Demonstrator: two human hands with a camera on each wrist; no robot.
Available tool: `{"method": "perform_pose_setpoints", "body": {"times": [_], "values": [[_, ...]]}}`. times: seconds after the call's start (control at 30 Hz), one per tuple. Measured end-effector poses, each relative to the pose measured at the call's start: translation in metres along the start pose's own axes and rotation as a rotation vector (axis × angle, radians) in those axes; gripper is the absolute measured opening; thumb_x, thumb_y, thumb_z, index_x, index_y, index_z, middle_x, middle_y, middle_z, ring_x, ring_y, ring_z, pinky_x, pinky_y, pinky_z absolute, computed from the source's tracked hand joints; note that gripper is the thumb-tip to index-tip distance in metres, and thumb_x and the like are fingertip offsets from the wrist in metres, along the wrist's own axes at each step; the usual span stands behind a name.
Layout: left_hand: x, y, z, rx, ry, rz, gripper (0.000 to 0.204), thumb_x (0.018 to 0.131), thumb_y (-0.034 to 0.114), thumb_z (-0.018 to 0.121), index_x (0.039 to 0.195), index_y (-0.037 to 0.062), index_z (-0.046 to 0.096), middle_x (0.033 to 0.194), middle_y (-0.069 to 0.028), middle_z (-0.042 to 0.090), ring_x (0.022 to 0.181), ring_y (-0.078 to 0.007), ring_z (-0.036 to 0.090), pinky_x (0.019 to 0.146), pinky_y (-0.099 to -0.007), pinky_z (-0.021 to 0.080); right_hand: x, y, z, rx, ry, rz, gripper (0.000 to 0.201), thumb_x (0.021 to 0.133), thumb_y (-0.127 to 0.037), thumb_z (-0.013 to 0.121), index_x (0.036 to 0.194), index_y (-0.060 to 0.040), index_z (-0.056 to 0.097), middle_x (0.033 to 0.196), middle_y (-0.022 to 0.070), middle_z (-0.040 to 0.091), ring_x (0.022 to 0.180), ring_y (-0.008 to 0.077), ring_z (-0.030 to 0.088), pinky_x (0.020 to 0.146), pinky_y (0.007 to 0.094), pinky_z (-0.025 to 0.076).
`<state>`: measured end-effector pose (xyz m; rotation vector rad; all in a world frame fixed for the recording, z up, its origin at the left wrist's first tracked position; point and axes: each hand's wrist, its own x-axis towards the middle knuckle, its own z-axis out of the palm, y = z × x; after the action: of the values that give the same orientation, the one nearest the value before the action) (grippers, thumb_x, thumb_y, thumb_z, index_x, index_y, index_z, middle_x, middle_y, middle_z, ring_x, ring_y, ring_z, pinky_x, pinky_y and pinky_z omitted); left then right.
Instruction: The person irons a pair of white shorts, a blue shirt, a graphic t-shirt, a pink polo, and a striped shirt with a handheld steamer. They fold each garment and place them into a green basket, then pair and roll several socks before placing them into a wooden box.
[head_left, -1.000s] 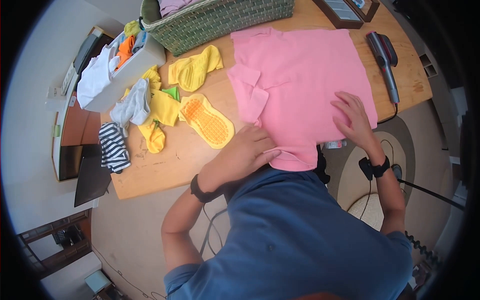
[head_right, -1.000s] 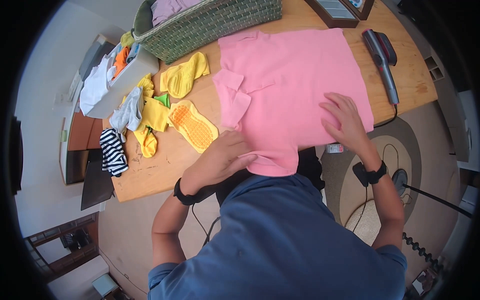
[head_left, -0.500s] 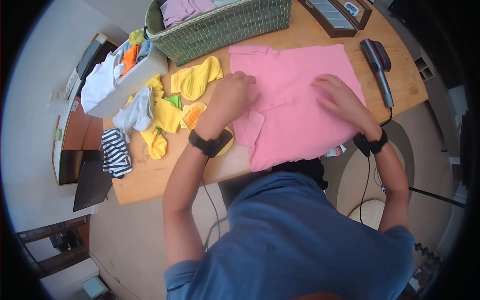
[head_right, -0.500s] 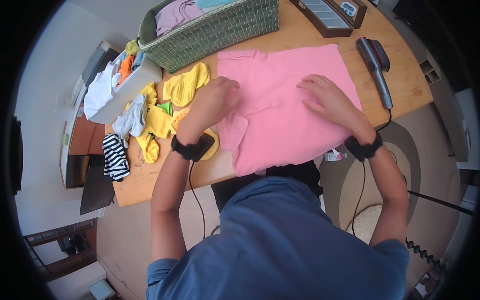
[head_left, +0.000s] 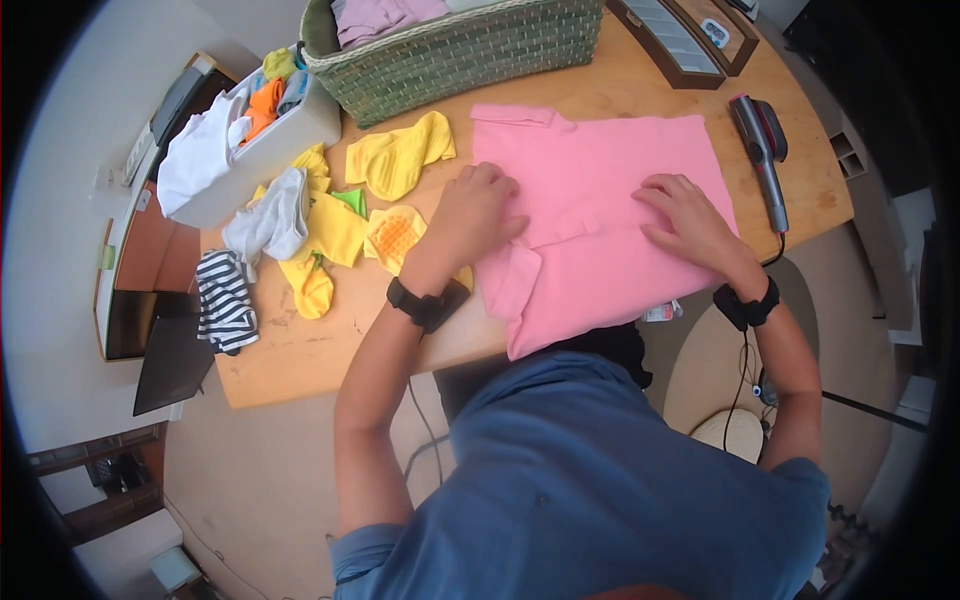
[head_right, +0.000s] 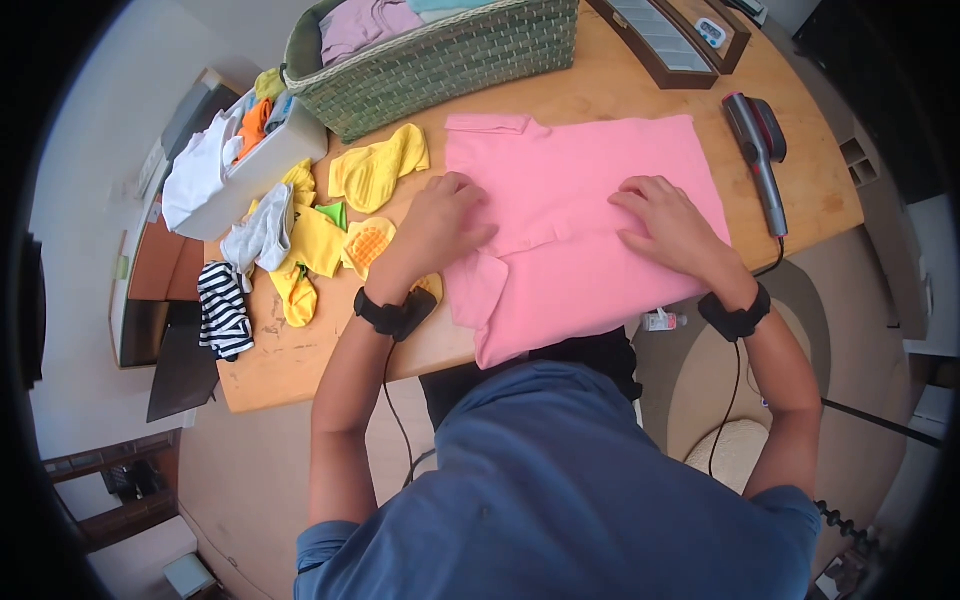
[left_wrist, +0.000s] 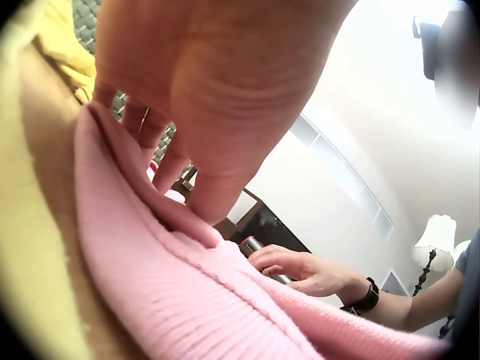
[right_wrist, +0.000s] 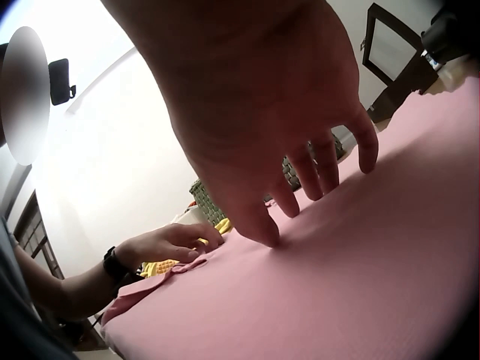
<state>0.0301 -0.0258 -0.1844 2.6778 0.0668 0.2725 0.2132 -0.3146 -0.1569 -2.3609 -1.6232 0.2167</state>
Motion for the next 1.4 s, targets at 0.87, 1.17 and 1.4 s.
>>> {"method": "perform_pose_setpoints", "body": {"times": [0.87, 1.17, 1.4], "values": [[-0.015, -0.031, 0.006, -0.211, 0.101, 0.038, 0.033, 0.082, 0.025, 0.071, 0.110, 0.0073, 0.066, 0.134, -0.0132, 0.054, 0.126, -0.0334, 0.047, 0.108, -0.0419, 0.035, 0.184, 0.027, -0.006, 0.037, 0.197, 0.129, 0.035, 0.090, -0.021, 0.059, 0.119, -0.0019, 0.062, 0.106, 0.0178, 0.068, 0.095, 0.0329, 0.065, 0.083, 0.0416, 0.052], [-0.015, -0.024, 0.001, -0.237, 0.124, 0.011, 0.032, 0.080, 0.020, 0.072, 0.108, 0.0051, 0.067, 0.134, -0.0147, 0.054, 0.126, -0.0350, 0.048, 0.108, -0.0427, 0.037, -0.027, 0.169, -0.062, -0.302, 0.461, 0.478, 0.048, 0.085, -0.020, 0.066, 0.127, 0.0001, 0.055, 0.108, 0.0221, 0.065, 0.100, 0.0357, 0.064, 0.088, 0.0413, 0.050], [-0.011, -0.029, 0.003, -0.179, 0.159, 0.019, 0.032, 0.079, 0.020, 0.072, 0.107, 0.0053, 0.067, 0.135, -0.0137, 0.054, 0.128, -0.0335, 0.048, 0.110, -0.0433, 0.035, -0.077, 0.223, -0.019, -0.128, 0.405, 0.687, 0.054, 0.082, -0.023, 0.063, 0.126, 0.0049, 0.050, 0.102, 0.0268, 0.067, 0.094, 0.0396, 0.066, 0.083, 0.0441, 0.051]]}}
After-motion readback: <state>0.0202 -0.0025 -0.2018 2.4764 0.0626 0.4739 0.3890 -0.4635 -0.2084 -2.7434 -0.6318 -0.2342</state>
